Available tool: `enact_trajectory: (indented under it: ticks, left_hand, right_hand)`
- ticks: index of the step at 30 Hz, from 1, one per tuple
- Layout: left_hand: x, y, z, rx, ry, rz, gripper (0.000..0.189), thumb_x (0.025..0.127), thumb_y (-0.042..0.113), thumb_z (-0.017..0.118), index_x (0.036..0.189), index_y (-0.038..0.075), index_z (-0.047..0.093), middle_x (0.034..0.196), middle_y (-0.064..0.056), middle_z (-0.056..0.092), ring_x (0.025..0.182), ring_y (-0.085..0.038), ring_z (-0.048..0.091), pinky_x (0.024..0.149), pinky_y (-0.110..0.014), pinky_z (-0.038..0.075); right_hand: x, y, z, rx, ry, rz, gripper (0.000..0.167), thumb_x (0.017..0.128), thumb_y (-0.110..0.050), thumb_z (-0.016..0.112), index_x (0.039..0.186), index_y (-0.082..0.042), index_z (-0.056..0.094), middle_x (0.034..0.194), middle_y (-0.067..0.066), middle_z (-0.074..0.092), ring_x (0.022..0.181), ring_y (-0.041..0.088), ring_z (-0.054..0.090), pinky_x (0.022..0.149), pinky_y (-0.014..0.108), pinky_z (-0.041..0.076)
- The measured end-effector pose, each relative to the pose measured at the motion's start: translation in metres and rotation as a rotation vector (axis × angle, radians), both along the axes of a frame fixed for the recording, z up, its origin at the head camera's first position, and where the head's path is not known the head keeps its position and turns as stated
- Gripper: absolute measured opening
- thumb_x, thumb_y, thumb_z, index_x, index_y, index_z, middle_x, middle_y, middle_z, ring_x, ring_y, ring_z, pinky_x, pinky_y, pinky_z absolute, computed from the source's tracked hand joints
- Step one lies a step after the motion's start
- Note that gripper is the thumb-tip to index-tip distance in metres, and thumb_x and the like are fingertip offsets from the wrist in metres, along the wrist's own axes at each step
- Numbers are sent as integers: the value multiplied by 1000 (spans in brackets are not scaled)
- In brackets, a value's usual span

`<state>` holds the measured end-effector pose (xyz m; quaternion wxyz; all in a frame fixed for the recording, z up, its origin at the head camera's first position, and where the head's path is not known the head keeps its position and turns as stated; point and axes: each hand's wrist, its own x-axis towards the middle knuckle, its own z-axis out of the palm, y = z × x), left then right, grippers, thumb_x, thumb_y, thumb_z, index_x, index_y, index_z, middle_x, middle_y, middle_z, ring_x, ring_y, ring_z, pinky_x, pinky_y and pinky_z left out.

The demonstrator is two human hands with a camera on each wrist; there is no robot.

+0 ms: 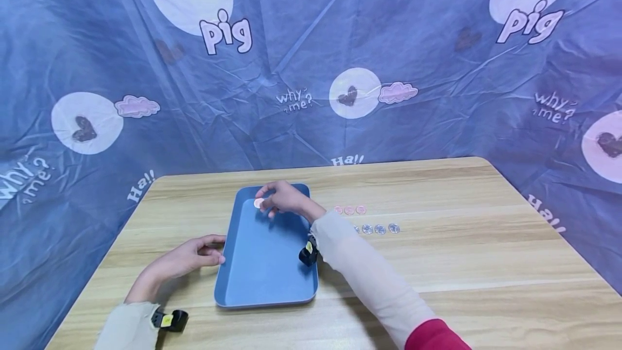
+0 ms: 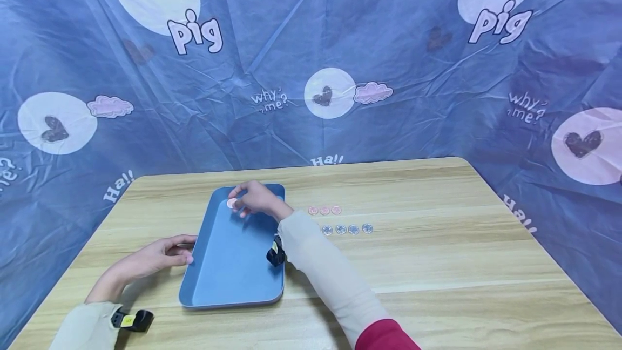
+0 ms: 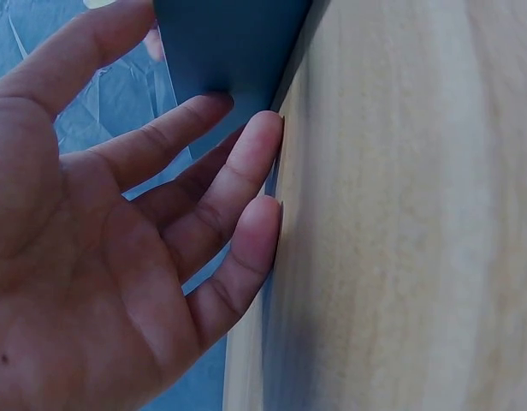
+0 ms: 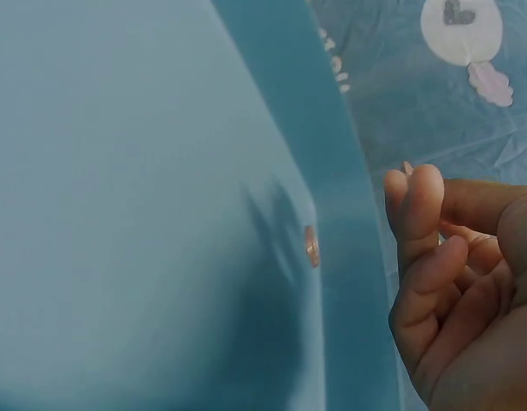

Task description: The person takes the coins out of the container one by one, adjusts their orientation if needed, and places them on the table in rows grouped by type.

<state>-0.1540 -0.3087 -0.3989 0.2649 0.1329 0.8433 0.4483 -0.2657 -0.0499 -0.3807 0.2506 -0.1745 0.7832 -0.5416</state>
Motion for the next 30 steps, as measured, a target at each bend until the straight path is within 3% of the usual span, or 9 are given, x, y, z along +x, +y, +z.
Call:
enact_trajectory:
  ticks: [7, 15, 22, 30]
  left_hand:
    - [0, -1, -1, 14, -17, -2, 67, 95, 27, 61, 144, -9, 33, 133, -25, 53, 108, -19, 59, 90, -29, 47]
    - [1, 0, 0, 1, -7, 8, 67, 95, 28, 62, 144, -8, 35, 133, -24, 53, 108, -20, 58, 90, -30, 47]
    - [2, -1, 0, -12, 5, 8, 67, 94, 28, 62, 144, -8, 36, 131, -23, 55, 109, -21, 58, 91, -30, 47]
    - [2, 0, 1, -24, 4, 16, 67, 94, 29, 62, 144, -8, 36, 135, -25, 52, 110, -21, 57, 92, -31, 46]
  right_hand:
    - [2, 1, 12, -63, -16, 33, 34, 93, -8, 59, 127, -4, 59, 110, 26, 68, 57, 16, 59, 51, 25, 33]
    - [8, 3, 31, -132, -59, 9, 31, 92, -9, 61, 122, -9, 61, 99, 20, 72, 56, 13, 56, 47, 20, 34]
    - [14, 10, 51, -130, -16, 37, 32, 91, -9, 62, 123, -10, 62, 91, 10, 74, 58, 14, 56, 48, 21, 35]
    - [18, 35, 66, -79, 43, 67, 31, 89, -9, 62, 120, -10, 62, 97, 20, 72, 56, 12, 55, 49, 21, 37]
